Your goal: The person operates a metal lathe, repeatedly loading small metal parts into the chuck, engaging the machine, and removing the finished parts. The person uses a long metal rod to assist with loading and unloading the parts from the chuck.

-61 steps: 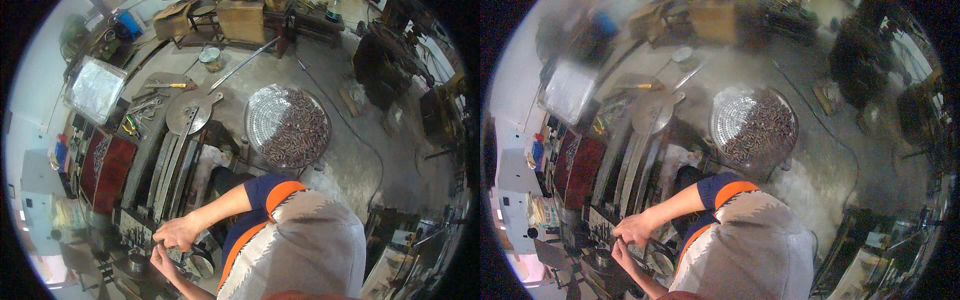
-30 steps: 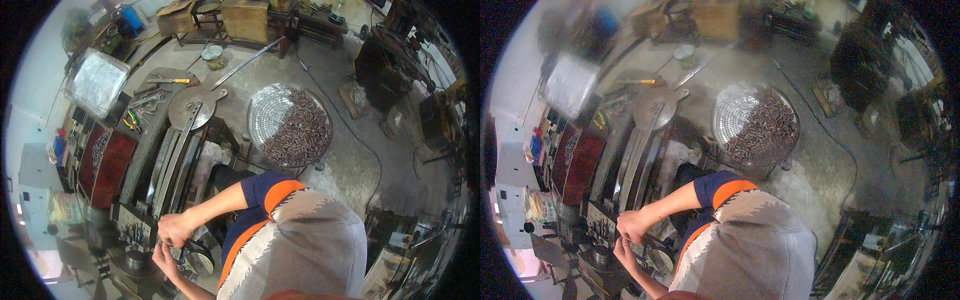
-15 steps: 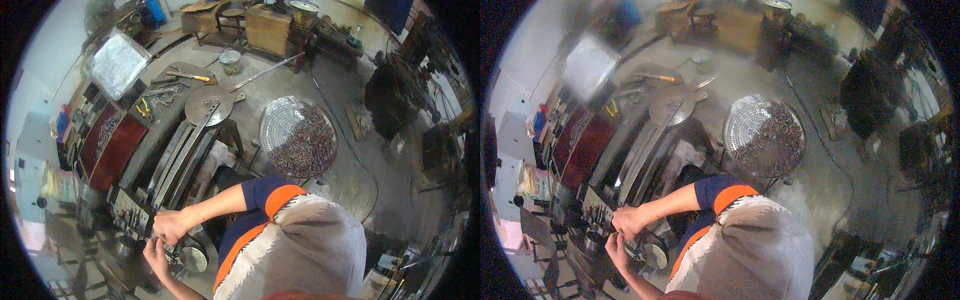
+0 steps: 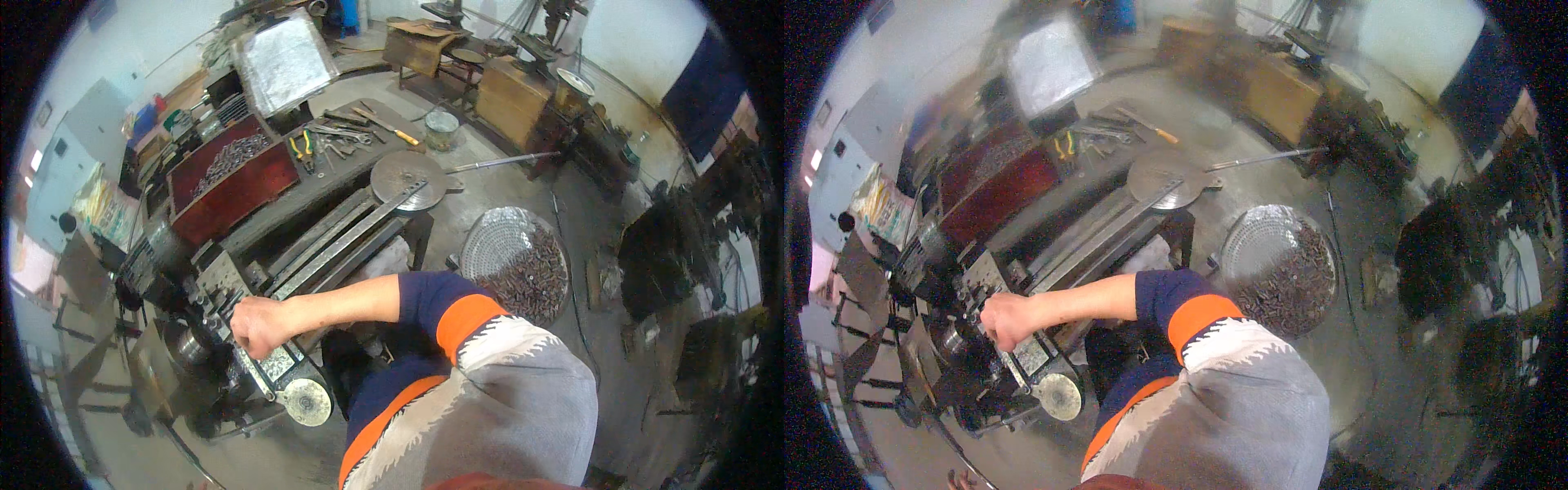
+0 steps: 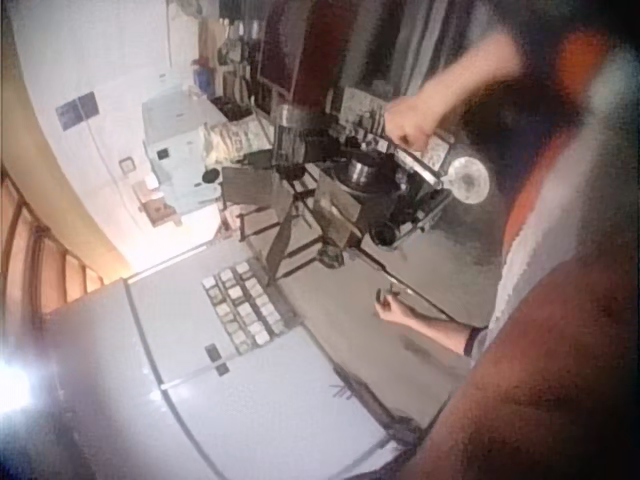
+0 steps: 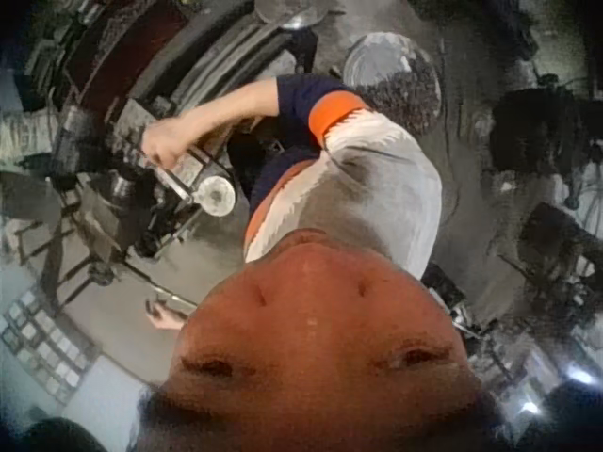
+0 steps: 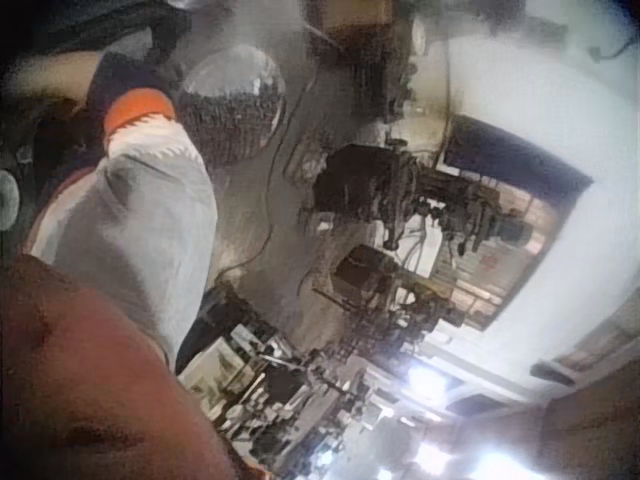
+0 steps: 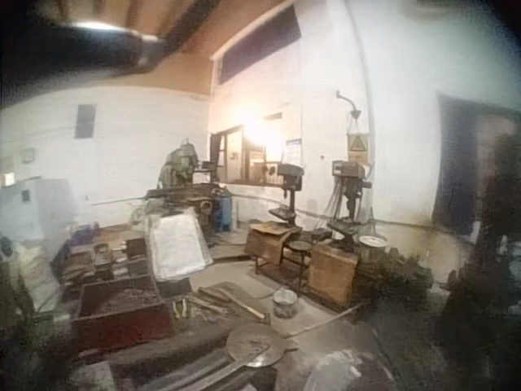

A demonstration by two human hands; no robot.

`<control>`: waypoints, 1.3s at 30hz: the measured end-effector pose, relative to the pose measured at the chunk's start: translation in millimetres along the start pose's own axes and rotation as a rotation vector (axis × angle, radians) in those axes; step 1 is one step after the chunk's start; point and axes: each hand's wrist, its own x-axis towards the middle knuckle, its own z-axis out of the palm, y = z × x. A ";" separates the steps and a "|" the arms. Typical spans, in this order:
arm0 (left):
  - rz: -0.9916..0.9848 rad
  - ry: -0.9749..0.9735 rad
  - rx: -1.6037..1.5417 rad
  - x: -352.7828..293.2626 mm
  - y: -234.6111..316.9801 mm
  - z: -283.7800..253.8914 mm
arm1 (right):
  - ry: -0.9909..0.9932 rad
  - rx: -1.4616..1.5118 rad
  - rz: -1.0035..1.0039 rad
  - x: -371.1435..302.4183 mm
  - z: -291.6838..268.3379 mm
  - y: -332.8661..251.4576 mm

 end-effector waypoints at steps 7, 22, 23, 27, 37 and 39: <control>-0.170 -0.069 0.258 -60.1 -64.7 -44.0 | -0.024 -0.047 -0.086 30.9 7.3 4.5; -0.279 -0.054 -0.006 -78.2 -86.7 -20.0 | -0.055 -0.133 -0.294 60.7 9.3 24.6; -0.267 -0.023 0.024 -79.4 -91.9 -17.9 | -0.066 -0.147 -0.263 66.9 13.0 19.6; -0.243 0.007 0.159 -86.9 -83.5 -20.5 | -0.048 -0.347 -0.306 97.9 32.9 23.6; -0.306 -0.136 0.585 -111.6 -87.8 -37.5 | -0.365 -0.720 -0.060 132.5 58.3 27.6; -0.359 -0.153 0.526 -106.6 -81.7 -34.2 | -0.482 -0.745 0.005 137.1 56.0 25.8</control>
